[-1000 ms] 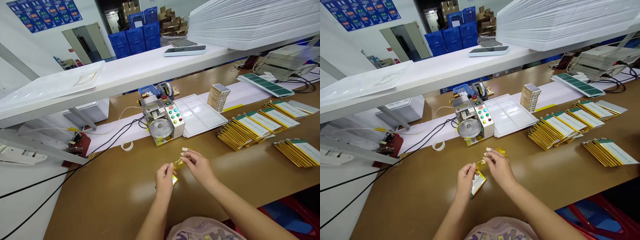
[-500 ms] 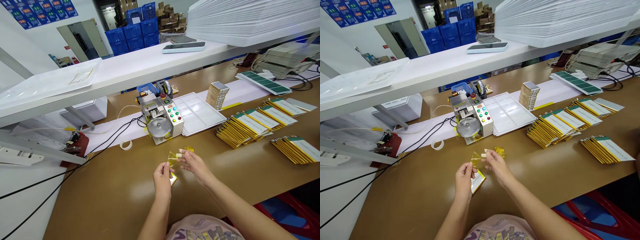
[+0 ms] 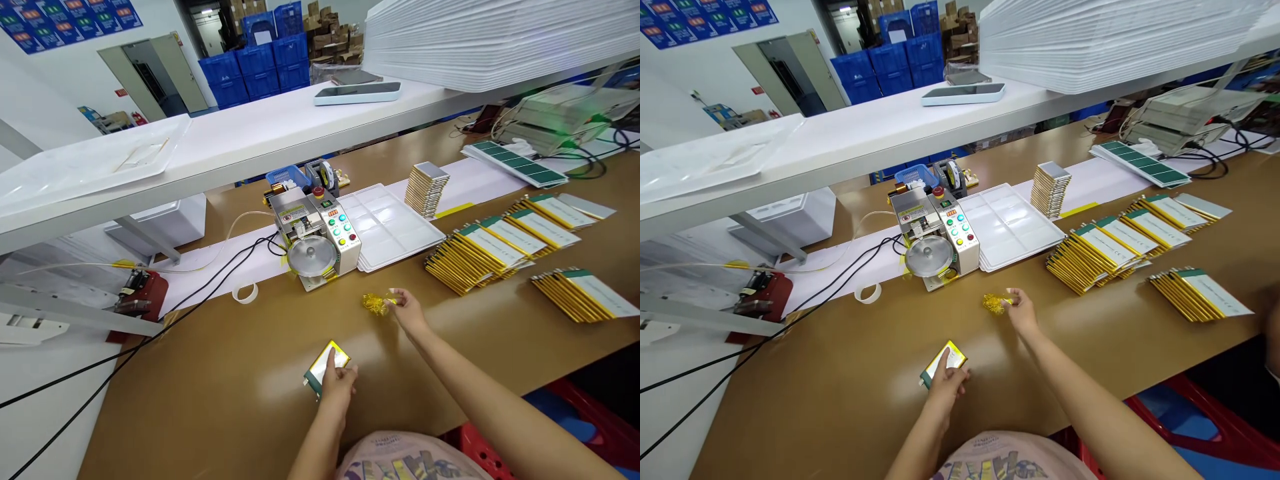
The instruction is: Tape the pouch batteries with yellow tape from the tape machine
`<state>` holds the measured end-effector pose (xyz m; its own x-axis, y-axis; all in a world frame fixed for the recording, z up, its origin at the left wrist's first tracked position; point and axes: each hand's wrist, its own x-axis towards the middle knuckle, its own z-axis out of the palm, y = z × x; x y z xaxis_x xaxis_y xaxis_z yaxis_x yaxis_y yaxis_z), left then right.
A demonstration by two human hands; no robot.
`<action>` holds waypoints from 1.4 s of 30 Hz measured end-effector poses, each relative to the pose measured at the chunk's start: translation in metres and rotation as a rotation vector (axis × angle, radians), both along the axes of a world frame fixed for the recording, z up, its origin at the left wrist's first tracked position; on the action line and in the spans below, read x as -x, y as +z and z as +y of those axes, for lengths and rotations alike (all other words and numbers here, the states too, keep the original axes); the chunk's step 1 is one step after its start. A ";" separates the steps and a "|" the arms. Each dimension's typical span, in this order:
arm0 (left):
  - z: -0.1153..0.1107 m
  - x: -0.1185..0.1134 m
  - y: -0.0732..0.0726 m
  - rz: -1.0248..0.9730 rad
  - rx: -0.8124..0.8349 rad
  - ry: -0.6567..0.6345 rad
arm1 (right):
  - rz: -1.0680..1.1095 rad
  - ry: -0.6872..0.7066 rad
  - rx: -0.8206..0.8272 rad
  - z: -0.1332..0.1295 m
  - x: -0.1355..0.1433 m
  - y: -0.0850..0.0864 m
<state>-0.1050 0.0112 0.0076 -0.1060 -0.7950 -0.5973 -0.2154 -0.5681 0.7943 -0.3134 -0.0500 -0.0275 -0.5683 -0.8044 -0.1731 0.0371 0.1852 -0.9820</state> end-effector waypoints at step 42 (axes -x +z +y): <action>-0.169 -0.073 0.085 -0.026 0.497 0.435 | 0.262 0.117 -0.152 0.064 0.037 -0.098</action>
<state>-0.0316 -0.1581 0.0921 0.2970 -0.9436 -0.1461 -0.0719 -0.1746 0.9820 -0.3508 0.0138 -0.1258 -0.5142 -0.8433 -0.1564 -0.2434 0.3183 -0.9162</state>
